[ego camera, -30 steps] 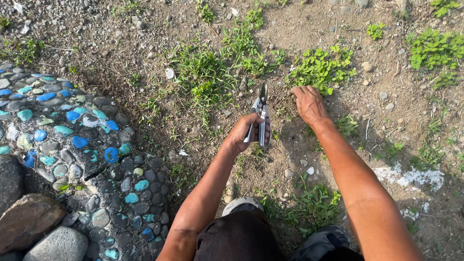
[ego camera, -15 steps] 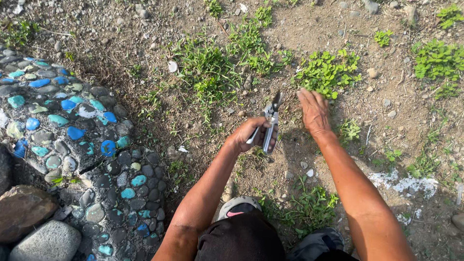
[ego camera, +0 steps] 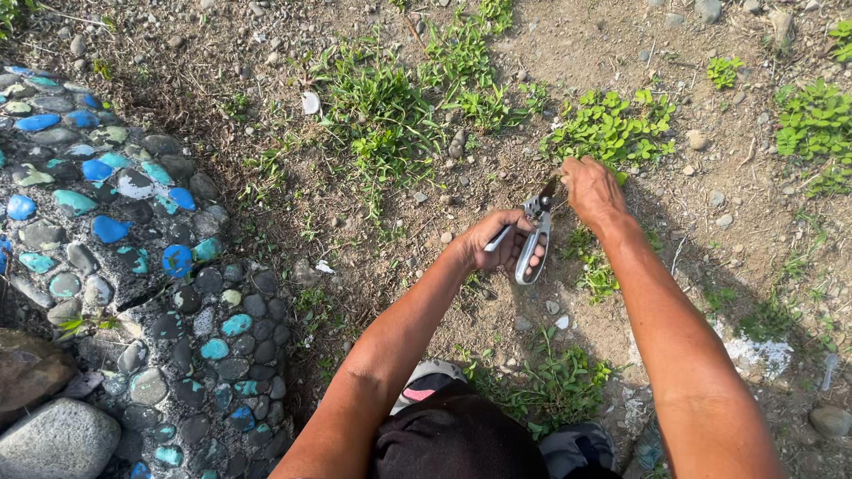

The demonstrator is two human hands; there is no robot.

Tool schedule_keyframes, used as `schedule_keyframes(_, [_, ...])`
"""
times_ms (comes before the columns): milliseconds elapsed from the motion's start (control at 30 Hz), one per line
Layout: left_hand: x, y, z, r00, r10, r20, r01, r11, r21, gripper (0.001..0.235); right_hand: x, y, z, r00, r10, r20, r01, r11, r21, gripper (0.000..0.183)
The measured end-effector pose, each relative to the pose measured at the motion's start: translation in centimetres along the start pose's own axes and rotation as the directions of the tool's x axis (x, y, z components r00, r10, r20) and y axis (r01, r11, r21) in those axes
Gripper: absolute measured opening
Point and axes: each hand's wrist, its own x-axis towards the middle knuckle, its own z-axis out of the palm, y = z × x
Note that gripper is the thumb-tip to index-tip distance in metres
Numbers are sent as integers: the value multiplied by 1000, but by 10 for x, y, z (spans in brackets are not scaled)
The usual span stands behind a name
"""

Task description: The person uses shears to cut weeds from the ground near a stone structure and pulls remaining small plants by hand, piling the debris on the soil.

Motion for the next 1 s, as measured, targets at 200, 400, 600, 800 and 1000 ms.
schedule_keyframes(200, [13, -8, -7, 998, 48, 33, -44, 993, -110, 39, -8, 3, 0, 976, -177, -128, 173, 984, -38, 25])
schedule_keyframes(400, [30, -10, -27, 996, 22, 89, -1, 974, -225, 34, -15, -9, 0, 960, -194, -200, 178, 980, -92, 28])
schedule_keyframes(600, [25, 2, -23, 998, 69, -14, -69, 997, -26, 26, -25, 0, 10, 932, -264, -249, 252, 964, -82, 36])
schedule_keyframes(800, [-4, 20, 29, 891, 328, -314, 30, 648, 761, 30, -50, 49, -15, 984, -154, -86, 142, 981, -131, 26])
schedule_keyframes(1000, [-49, 38, 54, 816, 362, -451, 474, 29, 880, 40, -90, 121, -86, 965, -107, 240, 163, 960, -228, 54])
